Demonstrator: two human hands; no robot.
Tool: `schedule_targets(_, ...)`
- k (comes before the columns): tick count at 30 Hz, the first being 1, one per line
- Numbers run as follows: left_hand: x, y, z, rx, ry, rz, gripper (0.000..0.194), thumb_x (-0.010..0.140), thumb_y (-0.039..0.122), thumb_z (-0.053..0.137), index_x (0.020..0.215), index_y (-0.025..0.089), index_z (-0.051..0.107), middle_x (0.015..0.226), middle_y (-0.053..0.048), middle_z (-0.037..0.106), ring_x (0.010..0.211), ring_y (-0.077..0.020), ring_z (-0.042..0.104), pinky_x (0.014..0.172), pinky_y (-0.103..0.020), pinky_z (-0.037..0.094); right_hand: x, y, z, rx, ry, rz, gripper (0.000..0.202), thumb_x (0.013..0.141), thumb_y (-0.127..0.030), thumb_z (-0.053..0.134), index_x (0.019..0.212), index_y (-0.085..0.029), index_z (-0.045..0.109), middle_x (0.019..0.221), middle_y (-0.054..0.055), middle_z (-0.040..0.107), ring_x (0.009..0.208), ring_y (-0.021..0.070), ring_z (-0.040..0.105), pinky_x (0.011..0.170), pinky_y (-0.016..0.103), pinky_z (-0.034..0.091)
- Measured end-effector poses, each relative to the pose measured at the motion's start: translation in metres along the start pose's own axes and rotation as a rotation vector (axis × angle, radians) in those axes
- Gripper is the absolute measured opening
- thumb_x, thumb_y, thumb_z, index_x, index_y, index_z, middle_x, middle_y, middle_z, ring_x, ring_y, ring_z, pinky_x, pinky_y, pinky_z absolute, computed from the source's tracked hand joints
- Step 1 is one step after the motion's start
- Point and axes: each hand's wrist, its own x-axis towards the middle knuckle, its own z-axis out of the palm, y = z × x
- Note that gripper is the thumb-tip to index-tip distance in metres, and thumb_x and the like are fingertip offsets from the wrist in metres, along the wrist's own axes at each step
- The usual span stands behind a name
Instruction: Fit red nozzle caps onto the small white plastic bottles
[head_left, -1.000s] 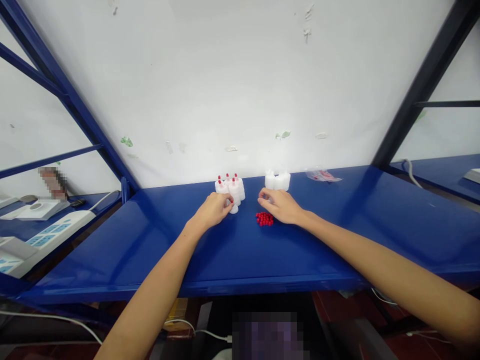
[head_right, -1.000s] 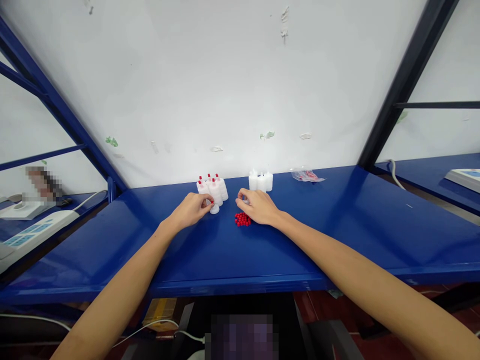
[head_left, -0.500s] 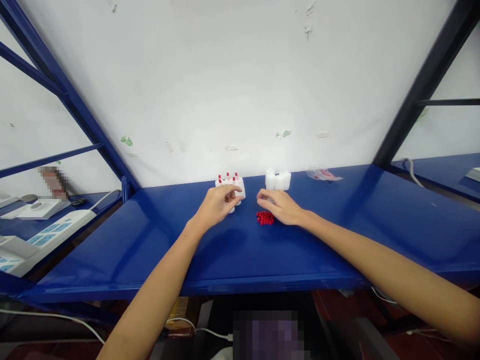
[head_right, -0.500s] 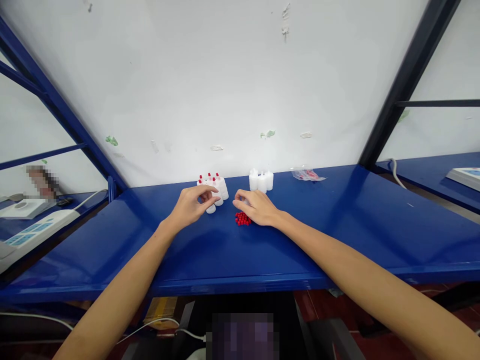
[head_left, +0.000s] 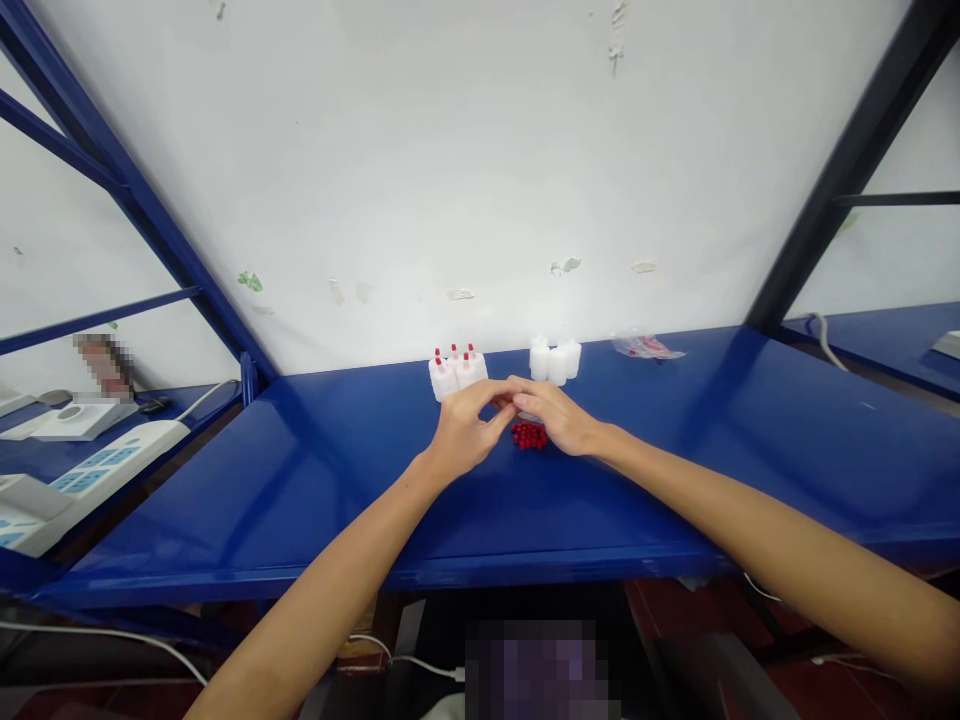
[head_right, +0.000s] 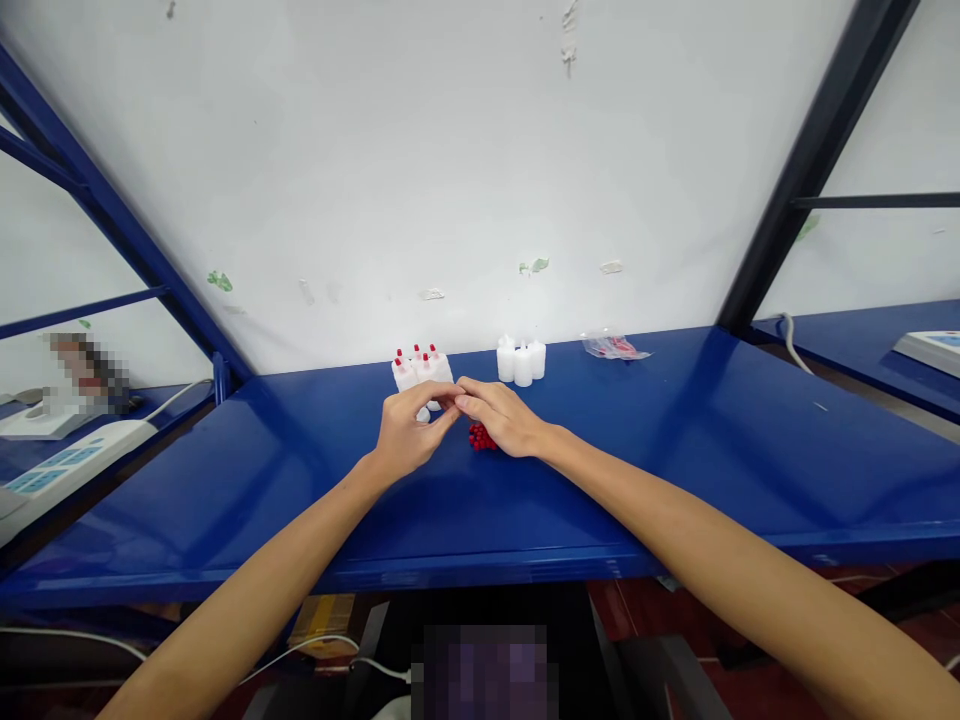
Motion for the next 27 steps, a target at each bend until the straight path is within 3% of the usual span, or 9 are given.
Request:
schedule_targets(7,-0.007,-0.003,0.007,0.012,-0.094,0.057,0.018,0.087,0.012,0.061,0.104,0.018,0.064,0.092,-0.004,0.07,0.082,-0.0127,0.066,0.075,-0.025,0.054,-0.001,-0.005,0.001,-0.082,0.043,-0.018,0.016,0.092,-0.031,0.042,0.079,-0.022,0.044,0.07,-0.003,0.05,0.063,0.0141,0.046,0.063,0.028,0.034)
schedule_targets(10,-0.008,-0.005,0.007,0.067,-0.123,0.032,0.017,0.086,0.015,0.063,0.102,0.018,0.065,0.091,-0.004,0.064,0.082,-0.014,0.062,0.071,-0.026,0.052,-0.003,-0.007,-0.001,-0.176,0.077,-0.008,0.005,0.086,-0.026,0.043,0.084,-0.022,0.045,0.065,-0.005,0.05,0.057,0.0139,0.045,0.059,0.027,0.032)
schedule_targets(15,-0.011,-0.007,0.008,0.127,-0.198,0.041,0.008,0.088,0.017,0.06,0.095,0.018,0.064,0.082,-0.002,0.059,0.071,-0.012,0.056,0.064,-0.023,0.046,-0.006,-0.012,-0.002,-0.314,0.045,-0.028,0.013,0.081,-0.026,0.042,0.093,-0.022,0.047,0.06,-0.004,0.05,0.052,0.0156,0.044,0.057,0.028,0.032)
schedule_targets(20,-0.013,-0.008,0.008,0.091,-0.228,0.026,0.009,0.092,0.018,0.053,0.097,0.017,0.06,0.071,0.001,0.057,0.059,-0.0098,0.05,0.058,-0.022,0.041,-0.004,-0.015,-0.001,-0.234,0.034,-0.08,0.017,0.088,-0.029,0.04,0.101,-0.022,0.046,0.068,-0.002,0.058,0.059,0.0172,0.051,0.061,0.029,0.036)
schedule_targets(24,-0.009,-0.024,-0.016,0.171,-0.154,-0.082,0.012,0.095,0.026,0.049,0.099,0.018,0.056,0.062,0.005,0.053,0.051,-0.009,0.047,0.055,-0.021,0.038,-0.003,-0.005,-0.006,-0.215,0.086,-0.02,0.025,0.096,-0.038,0.037,0.113,-0.021,0.045,0.07,-0.003,0.053,0.061,0.0171,0.049,0.065,0.031,0.036)
schedule_targets(27,-0.005,-0.041,-0.044,0.334,-0.157,-0.16,0.017,0.096,0.031,0.045,0.091,0.018,0.055,0.059,0.005,0.052,0.049,-0.0094,0.046,0.055,-0.022,0.036,-0.004,0.01,-0.013,-0.224,0.118,0.078,0.022,0.096,-0.029,0.032,0.11,-0.022,0.047,0.074,-0.001,0.052,0.068,0.0187,0.05,0.069,0.033,0.038)
